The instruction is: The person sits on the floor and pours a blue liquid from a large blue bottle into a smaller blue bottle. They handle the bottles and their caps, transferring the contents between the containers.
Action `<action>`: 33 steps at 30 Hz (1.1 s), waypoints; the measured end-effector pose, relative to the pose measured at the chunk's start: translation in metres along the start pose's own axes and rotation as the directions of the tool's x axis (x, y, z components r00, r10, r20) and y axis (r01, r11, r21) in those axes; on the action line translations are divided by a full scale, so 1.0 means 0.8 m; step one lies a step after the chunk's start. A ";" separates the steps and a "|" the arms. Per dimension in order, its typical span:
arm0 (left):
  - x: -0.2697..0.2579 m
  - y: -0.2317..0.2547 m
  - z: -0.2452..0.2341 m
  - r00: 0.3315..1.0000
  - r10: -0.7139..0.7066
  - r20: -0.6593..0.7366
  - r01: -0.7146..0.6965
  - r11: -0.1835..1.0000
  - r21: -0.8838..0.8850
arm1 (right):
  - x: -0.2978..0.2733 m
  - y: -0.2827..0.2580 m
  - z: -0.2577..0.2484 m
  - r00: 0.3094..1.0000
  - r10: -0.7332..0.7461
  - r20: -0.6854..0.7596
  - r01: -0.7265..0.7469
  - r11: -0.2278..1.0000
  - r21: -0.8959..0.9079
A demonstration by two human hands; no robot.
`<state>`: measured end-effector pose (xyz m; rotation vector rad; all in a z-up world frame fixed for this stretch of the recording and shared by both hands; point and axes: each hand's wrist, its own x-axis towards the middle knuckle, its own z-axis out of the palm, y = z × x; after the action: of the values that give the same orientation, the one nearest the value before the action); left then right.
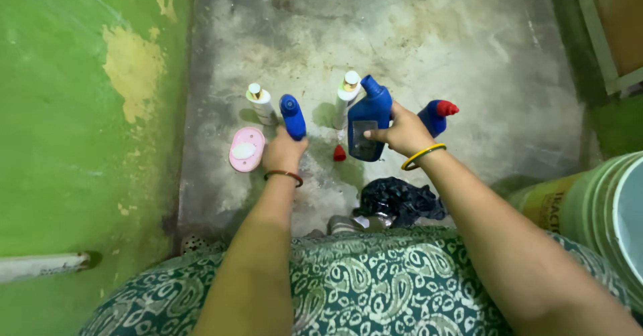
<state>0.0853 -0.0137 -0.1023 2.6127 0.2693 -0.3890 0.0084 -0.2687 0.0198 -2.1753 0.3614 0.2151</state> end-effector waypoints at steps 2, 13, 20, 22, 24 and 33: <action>0.006 -0.021 -0.004 0.998 0.055 0.019 -0.054 0.998 -0.036 | 0.002 0.006 0.002 1.000 -0.001 0.002 0.001 1.000 -0.009; 0.037 -0.060 0.078 0.903 0.091 0.419 -0.197 0.956 0.215 | 0.005 0.005 -0.001 1.000 -0.017 -0.016 0.015 0.997 -0.078; -0.058 0.068 0.141 0.480 0.760 0.439 -0.852 0.523 0.025 | 0.005 0.005 -0.010 0.996 -0.070 -0.050 0.068 0.997 -0.033; -0.095 0.100 0.133 0.410 0.735 0.540 -0.895 0.438 0.083 | 0.004 0.002 -0.015 0.995 -0.059 -0.085 0.055 0.997 -0.049; -0.131 0.123 0.141 0.345 0.638 0.688 -0.925 0.356 0.133 | 0.002 0.003 -0.020 0.992 -0.057 -0.109 0.052 0.997 -0.053; -0.152 0.058 0.287 0.297 0.717 0.630 -0.947 0.305 0.100 | 0.004 0.000 -0.028 0.996 -0.007 -0.093 0.007 1.000 0.006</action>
<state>-0.0690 -0.1803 -0.2373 2.4526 -1.6108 -0.7119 0.0122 -0.2874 0.0317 -2.1850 0.4065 0.1086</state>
